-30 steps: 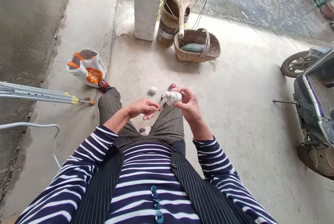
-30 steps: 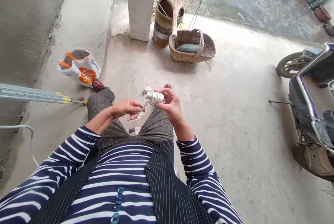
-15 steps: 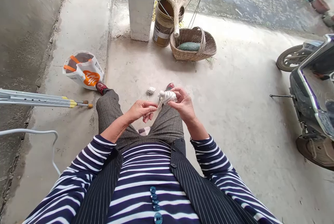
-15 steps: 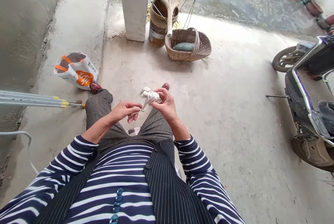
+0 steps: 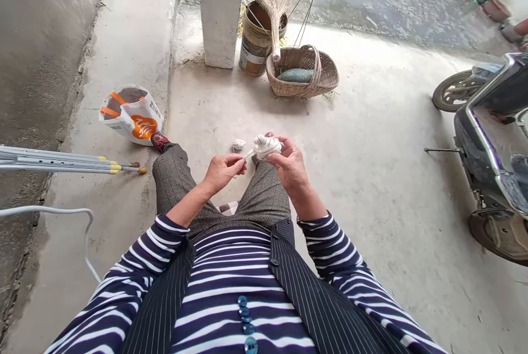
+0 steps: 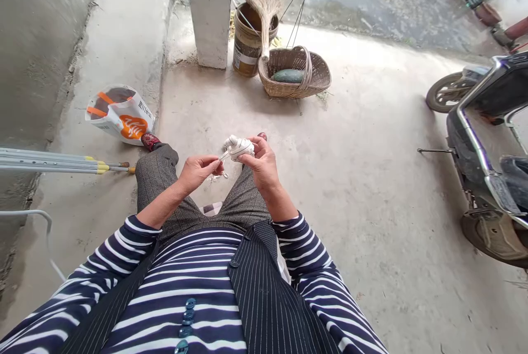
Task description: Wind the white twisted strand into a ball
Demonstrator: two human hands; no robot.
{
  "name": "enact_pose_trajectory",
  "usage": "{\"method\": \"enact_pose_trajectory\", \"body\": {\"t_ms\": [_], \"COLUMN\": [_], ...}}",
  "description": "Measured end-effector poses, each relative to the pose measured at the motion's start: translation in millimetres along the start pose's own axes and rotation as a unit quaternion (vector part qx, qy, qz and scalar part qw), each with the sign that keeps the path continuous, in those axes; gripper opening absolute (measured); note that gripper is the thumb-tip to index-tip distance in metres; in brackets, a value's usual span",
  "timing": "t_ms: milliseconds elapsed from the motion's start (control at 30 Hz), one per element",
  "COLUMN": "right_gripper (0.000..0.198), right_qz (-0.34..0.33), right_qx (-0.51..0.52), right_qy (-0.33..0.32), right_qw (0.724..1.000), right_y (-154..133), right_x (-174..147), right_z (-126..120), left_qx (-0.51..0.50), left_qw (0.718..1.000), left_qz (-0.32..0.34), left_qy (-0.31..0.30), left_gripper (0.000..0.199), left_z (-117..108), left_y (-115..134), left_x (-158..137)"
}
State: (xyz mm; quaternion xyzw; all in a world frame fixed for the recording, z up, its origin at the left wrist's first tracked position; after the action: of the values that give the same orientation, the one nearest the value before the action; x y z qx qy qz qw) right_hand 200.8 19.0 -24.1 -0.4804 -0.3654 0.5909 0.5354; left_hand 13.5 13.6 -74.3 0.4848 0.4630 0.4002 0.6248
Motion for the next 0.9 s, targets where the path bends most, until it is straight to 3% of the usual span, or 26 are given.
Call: {"method": "enact_pose_trajectory", "body": {"t_ms": [133,333,500,667,900], "right_gripper": [0.044,0.047,0.044,0.038,0.026], "right_qz": [0.017,0.026,-0.024,-0.045,-0.109], "right_qx": [0.014,0.027,0.013,0.014,0.027], "right_qy": [-0.021,-0.067,-0.035,0.037,0.082], "right_qw": [1.0,0.997,0.999,0.998,0.99], "right_y": [0,-3,-23,-46,-76], "right_x": [-5,-8,2,19,30], "right_z": [6,11,-8,-31,-51], "left_qx": [-0.017,-0.018,0.041,0.073,0.143], "left_qw": [0.999,0.999,0.999,0.996,0.987], "left_qz": [-0.04,0.001,-0.01,-0.034,-0.038], "left_qy": [0.006,0.05,0.026,0.031,0.054], "left_gripper": [0.03,0.034,0.03,0.033,0.032], "left_z": [0,-9,-25,-40,-70], "left_y": [-7,-7,-23,-42,-59], "left_x": [8,16,5,-3,-1]}}
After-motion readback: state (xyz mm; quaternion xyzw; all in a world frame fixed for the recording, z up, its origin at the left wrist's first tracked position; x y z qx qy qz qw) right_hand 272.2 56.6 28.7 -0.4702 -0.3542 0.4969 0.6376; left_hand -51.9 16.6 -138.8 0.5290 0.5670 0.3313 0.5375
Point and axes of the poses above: each hand's wrist, its own x-axis towards the middle knuckle, its own z-axis out of the palm, y = z × x, the point moved 2 cm from there along x, towards the middle knuckle, and after that the axes turned 2 degrees about -x, right-handed, at the moved point
